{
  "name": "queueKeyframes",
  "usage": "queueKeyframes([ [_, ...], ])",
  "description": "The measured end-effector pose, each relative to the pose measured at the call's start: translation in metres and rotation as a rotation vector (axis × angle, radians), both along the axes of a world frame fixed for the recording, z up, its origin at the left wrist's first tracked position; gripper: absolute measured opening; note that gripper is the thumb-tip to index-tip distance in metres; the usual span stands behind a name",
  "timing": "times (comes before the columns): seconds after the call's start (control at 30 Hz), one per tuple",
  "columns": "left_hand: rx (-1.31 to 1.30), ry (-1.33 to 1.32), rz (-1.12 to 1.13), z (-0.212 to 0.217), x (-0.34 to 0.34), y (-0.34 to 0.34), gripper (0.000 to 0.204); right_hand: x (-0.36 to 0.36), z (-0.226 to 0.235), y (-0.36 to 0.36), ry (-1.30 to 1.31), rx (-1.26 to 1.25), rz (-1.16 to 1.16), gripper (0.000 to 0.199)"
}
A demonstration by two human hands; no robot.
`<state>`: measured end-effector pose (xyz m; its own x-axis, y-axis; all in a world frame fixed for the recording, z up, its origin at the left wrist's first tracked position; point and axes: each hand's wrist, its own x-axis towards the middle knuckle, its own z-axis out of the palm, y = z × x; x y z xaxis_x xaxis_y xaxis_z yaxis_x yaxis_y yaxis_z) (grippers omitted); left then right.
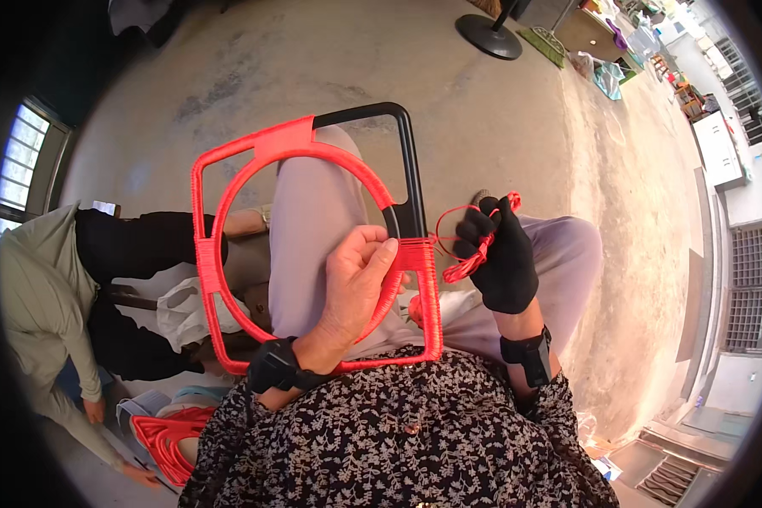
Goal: Wrapping a red plastic frame with red nylon string.
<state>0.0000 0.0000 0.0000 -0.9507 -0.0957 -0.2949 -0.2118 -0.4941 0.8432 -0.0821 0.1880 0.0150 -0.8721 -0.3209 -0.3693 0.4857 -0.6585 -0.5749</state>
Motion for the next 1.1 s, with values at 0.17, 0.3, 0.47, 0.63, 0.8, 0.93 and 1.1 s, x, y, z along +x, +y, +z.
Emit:
queueKeyframes([
  [0.17, 0.166, -0.036, 0.001, -0.007, -0.007, 0.008, 0.014, -0.019, -0.014, 0.024, 0.214, 0.489, 0.414, 0.022],
  [0.3, 0.115, -0.088, -0.033, -0.001, 0.004, -0.003, 0.013, 0.003, -0.037, -0.008, 0.569, 0.899, 0.458, 0.026],
  [0.47, 0.158, -0.131, -0.059, -0.001, 0.003, 0.0, 0.015, 0.013, -0.003, -0.01, 0.563, 0.943, 0.585, 0.024],
  [0.63, 0.184, -0.129, -0.162, -0.008, 0.01, -0.003, 0.016, 0.024, 0.003, -0.006, 0.443, 1.015, 0.611, 0.024],
  [0.8, 0.166, -0.118, -0.205, -0.01, 0.02, -0.001, 0.016, 0.042, 0.0, -0.003, 0.318, 0.912, 0.581, 0.023],
  [0.93, 0.165, -0.121, -0.197, -0.012, 0.02, 0.001, 0.014, 0.042, -0.007, 0.012, 0.062, 0.607, 0.591, 0.032],
  [1.1, 0.145, -0.114, -0.187, -0.011, 0.017, 0.004, 0.014, 0.014, -0.004, 0.045, 0.017, 0.844, 0.257, 0.038],
])
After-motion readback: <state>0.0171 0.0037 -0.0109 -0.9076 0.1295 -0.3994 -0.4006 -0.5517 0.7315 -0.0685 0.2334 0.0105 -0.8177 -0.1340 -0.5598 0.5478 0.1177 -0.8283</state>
